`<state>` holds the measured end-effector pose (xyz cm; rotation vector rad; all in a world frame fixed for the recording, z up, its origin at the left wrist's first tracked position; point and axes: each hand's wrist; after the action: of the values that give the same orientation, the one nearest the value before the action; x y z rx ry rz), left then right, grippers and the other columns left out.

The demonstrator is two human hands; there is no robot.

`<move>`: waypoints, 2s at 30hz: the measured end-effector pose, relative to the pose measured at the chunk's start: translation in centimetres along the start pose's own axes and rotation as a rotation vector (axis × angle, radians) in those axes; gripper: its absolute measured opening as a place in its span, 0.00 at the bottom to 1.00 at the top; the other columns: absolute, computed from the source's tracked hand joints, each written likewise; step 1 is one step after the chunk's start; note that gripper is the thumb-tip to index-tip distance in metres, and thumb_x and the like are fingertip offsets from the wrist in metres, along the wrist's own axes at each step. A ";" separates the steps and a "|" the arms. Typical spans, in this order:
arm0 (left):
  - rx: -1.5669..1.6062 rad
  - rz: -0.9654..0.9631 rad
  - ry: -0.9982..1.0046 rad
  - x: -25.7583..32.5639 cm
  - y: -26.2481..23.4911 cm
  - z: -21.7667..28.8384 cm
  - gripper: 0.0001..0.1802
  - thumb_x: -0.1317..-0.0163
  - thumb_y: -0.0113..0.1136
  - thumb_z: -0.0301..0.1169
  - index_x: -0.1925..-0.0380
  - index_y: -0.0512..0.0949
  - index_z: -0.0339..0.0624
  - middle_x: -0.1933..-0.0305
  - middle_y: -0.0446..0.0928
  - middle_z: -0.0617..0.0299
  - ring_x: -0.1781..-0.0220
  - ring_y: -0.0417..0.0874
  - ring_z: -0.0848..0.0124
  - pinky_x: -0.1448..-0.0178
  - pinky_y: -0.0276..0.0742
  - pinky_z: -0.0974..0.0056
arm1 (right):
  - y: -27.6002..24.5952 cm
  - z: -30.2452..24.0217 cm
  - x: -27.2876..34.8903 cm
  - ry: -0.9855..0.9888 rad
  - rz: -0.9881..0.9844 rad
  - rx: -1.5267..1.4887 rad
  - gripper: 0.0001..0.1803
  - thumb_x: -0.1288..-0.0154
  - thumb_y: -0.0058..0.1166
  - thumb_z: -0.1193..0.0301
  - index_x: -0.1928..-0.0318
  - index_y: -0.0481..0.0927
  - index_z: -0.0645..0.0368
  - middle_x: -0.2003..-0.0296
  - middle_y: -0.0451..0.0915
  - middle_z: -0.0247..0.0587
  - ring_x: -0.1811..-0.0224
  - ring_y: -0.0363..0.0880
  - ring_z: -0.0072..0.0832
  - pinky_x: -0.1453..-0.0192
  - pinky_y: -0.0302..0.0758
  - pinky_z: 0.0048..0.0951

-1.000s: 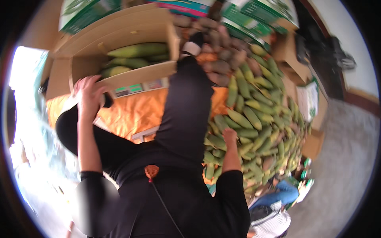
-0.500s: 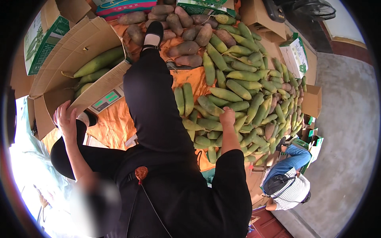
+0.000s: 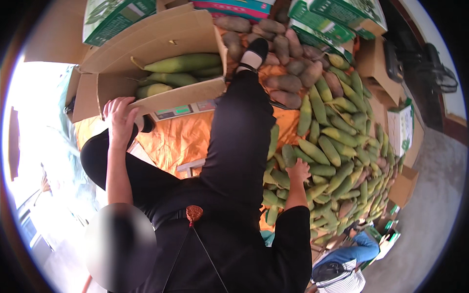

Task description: Sort and pack gourds and sweet potatoes into boxes for shipment.

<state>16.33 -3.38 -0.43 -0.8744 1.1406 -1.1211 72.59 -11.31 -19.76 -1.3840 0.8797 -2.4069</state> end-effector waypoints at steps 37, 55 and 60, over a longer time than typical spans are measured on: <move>0.138 0.126 -0.039 0.6 -1.3 -1.0 0.14 0.45 0.66 0.36 0.61 0.80 0.44 0.60 0.79 0.61 0.49 0.77 0.61 0.34 0.60 0.50 | -32.5 -30.0 28.1 -1.744 0.394 -0.418 0.29 0.54 0.70 0.62 0.51 0.78 0.61 0.54 0.79 0.46 0.48 0.76 0.41 0.43 0.72 0.39; 0.126 0.223 -0.088 0.6 -1.3 -1.4 0.14 0.46 0.67 0.37 0.61 0.81 0.44 0.60 0.79 0.62 0.50 0.77 0.61 0.34 0.61 0.52 | -33.0 -26.4 17.9 -1.307 0.260 -1.002 0.17 0.34 0.60 0.69 0.49 0.78 0.65 0.59 0.82 0.37 0.61 0.78 0.21 0.51 0.74 0.24; 0.113 0.230 -0.074 0.6 -1.0 -1.3 0.14 0.46 0.67 0.37 0.61 0.81 0.44 0.60 0.79 0.62 0.50 0.77 0.61 0.35 0.61 0.53 | -32.9 -26.0 17.5 -1.274 0.183 -1.019 0.17 0.34 0.60 0.69 0.49 0.78 0.65 0.61 0.82 0.35 0.62 0.78 0.20 0.53 0.75 0.24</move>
<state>14.92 -4.22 0.05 -0.6732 1.0760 -0.9463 44.55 16.55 2.70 -2.4094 1.6275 -0.4317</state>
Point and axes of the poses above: each hand's wrist, its own x-axis away from the middle knuckle, its own y-axis out of the palm, z = x × y
